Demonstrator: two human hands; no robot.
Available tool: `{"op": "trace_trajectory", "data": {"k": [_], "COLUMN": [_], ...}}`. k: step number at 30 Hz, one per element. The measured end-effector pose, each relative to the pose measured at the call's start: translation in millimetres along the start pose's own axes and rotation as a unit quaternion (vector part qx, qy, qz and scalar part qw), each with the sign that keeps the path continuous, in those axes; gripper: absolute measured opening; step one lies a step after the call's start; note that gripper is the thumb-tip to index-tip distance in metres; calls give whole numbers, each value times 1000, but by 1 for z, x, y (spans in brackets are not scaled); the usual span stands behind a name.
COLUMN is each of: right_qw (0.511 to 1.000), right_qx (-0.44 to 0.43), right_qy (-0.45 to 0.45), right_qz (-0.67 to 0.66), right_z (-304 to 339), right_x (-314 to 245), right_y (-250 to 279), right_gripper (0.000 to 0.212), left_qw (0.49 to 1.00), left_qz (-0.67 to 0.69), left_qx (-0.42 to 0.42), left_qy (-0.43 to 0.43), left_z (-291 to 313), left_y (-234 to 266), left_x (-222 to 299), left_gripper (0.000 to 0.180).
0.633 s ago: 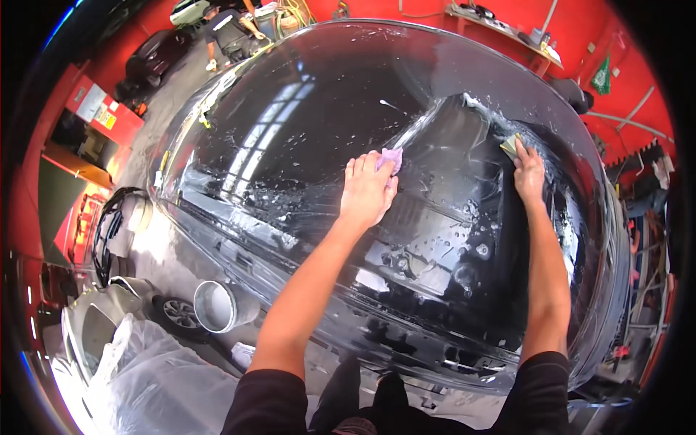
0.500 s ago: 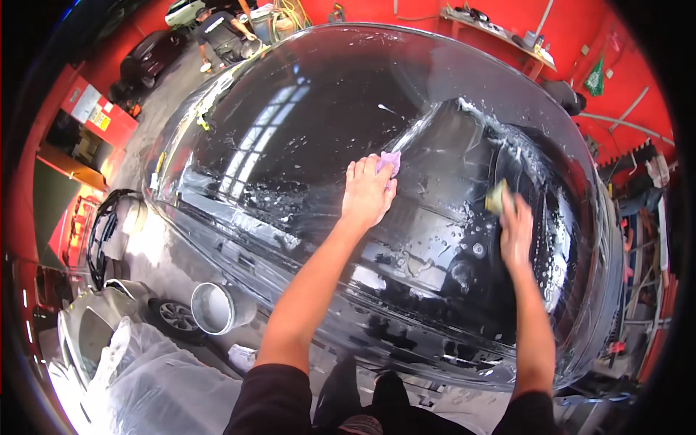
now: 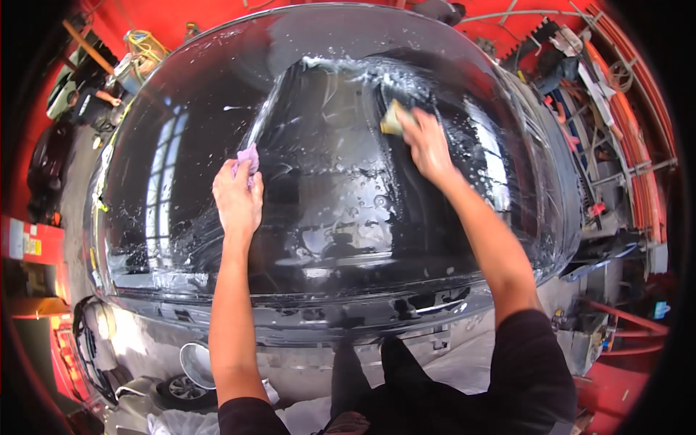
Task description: The person scrubs the hood of a black car with a yellow sponge and a purple cloth, applying a white cleaning substance. They wipe the surface in circular and linear motions, occasionally pausing to inspect the sponge or cloth. The task involves repetitive scrubbing and wiping of the car's hood.
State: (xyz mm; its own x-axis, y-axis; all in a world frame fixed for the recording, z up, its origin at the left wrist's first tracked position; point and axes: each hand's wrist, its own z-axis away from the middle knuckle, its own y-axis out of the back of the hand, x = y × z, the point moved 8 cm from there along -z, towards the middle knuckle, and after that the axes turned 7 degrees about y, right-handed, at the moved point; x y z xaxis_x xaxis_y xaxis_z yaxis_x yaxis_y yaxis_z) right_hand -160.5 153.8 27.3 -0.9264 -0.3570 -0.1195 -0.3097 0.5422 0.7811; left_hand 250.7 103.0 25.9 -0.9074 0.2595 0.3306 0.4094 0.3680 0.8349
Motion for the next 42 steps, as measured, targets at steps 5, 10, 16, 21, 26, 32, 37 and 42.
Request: {"op": "trace_trajectory", "data": {"k": [5,10,16,21,26,32,37,42], "right_qw": [992,995,999,992,995,997,987,994], "right_qx": [-114,-34,-23,-124,-51,-50,-148,-84], "right_qy": [-11,-18,-25,-17,-28,-39,-44,-15], "right_qz": [-46,93,29,-34,85,45,-44,64], "right_z": [145,-9,33,161,-8,43,149,-32], "right_x": [-56,119,41,-21,158,72,-42,132], "right_y": [95,20,24,113,20,17,109,-7], "right_gripper": [65,59,62,65,62,58,61,60], "left_qw": [1000,1000,994,997,999,998,998,997], "left_qz": [-11,21,-92,-70,-5,-9,15,27], "left_qx": [3,12,26,32,-16,-5,-26,-30], "left_qy": [13,-13,55,15,-39,-62,-56,-73], "left_z": [2,-5,-21,-51,-64,-72,-80,-85], "left_y": [10,-7,-16,-41,-65,-58,-67,-73], "left_x": [-4,16,2,54,87,57,74,85], "left_gripper": [36,33,28,39,41,39,36,38]}}
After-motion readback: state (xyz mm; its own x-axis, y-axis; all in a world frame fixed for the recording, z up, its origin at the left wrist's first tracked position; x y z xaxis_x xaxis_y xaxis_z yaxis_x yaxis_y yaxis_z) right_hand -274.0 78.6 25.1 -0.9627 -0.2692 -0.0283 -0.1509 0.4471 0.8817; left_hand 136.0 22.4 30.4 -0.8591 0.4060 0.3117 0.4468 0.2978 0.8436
